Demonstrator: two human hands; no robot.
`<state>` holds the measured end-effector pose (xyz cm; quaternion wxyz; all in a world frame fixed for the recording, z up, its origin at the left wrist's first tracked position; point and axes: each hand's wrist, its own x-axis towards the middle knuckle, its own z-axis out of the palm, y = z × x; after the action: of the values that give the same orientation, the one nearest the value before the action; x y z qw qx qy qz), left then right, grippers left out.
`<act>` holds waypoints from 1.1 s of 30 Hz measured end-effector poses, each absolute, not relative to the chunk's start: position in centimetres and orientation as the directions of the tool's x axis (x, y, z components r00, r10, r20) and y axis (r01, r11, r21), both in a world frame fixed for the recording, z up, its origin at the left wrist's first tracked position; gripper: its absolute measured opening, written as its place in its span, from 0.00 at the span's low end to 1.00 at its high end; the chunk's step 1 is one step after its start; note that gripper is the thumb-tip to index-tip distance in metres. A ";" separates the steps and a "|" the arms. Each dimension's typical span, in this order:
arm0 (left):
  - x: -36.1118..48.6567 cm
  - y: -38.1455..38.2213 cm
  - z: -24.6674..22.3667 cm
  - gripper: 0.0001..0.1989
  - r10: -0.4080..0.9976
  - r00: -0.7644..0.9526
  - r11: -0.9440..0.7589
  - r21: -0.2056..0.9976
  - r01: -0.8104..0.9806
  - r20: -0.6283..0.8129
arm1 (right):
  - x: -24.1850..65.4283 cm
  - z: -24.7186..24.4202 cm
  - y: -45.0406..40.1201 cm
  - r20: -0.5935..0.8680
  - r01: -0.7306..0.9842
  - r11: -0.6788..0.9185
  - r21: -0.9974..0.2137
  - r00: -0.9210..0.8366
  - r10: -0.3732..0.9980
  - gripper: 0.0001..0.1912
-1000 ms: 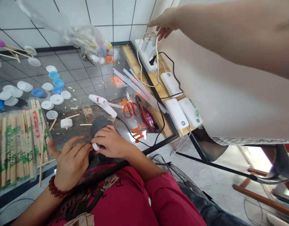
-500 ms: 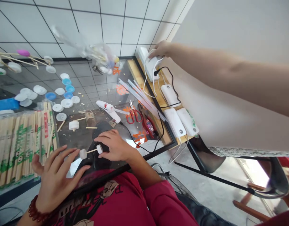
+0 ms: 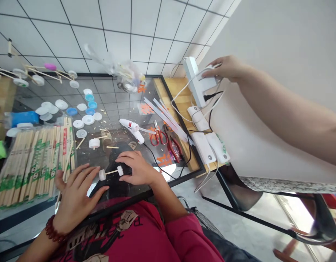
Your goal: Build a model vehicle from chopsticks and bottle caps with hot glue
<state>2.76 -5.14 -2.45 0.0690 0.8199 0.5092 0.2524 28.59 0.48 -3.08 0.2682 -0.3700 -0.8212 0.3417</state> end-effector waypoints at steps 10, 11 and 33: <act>3.0 -4.8 -2.6 0.18 0.877 0.357 -0.473 0.440 0.764 0.323 | 28.3 -3.4 0.4 0.183 0.460 0.495 -0.738 -0.569 0.802 0.20; 3.0 -4.9 -2.7 0.20 0.881 0.347 -0.465 0.448 0.764 0.323 | 28.2 -3.4 0.4 0.176 0.470 0.494 -0.732 -0.570 0.803 0.21; -0.3 -5.7 -2.7 0.18 0.878 0.354 -0.461 0.366 0.809 0.323 | 28.4 -3.6 0.2 0.174 0.462 0.503 -0.730 -0.586 0.791 0.21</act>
<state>-0.31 -5.66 -2.75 0.0715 0.8196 0.5144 0.2421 28.45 0.17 -3.59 0.2531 -0.3780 -0.8293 0.3247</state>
